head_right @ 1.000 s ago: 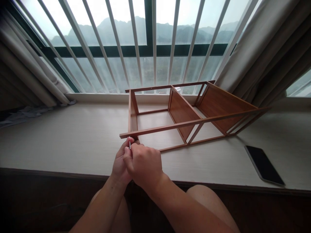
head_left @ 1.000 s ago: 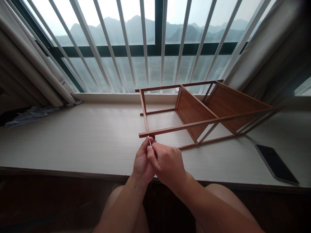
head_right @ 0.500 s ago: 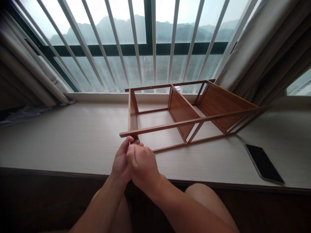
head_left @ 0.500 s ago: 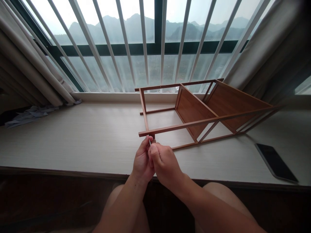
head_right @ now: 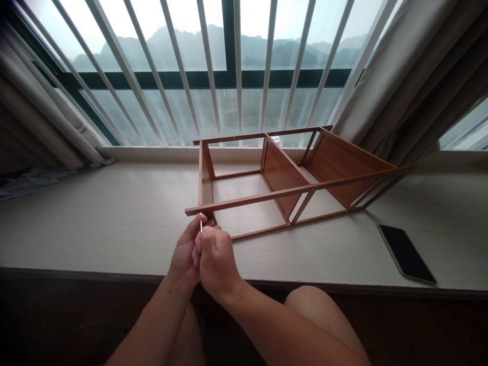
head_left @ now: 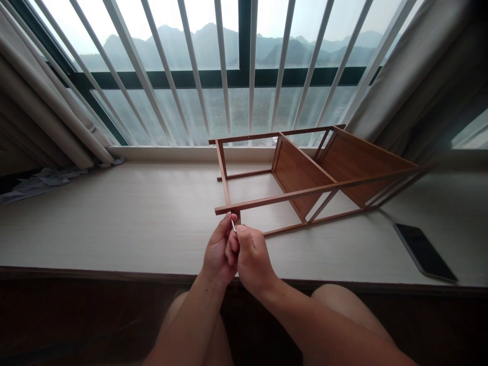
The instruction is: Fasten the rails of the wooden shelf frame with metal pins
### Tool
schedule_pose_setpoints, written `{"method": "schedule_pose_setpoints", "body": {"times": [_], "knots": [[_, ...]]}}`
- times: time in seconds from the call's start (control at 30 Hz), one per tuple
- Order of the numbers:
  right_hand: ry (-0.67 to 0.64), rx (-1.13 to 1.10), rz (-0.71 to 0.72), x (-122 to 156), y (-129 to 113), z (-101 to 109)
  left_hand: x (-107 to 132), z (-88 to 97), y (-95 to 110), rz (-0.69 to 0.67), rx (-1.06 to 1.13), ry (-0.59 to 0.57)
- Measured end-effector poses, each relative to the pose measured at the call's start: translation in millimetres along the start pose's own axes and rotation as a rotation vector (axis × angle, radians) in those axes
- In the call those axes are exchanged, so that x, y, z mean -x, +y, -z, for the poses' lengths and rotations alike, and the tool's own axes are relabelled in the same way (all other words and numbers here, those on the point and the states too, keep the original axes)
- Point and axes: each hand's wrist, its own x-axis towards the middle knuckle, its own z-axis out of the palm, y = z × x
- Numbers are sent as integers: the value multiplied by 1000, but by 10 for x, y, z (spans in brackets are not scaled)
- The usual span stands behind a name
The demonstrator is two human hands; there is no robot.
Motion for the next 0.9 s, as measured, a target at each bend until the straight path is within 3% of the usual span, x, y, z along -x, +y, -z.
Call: {"method": "schedule_pose_setpoints", "body": {"times": [0.3,0.4,0.73,0.9], "knots": [[58,-352,-93,-13,71,-153,100,-148,167,71,-187,77],[58,-371,-64,-27,75,-165,104,-174,186,35,-226,88],[-95,-140,28,-58,56,-8,5,-71,185,-120,-324,84],[-17,164,91,-81,20,28,-8,-112,194,-145,-304,81]]}}
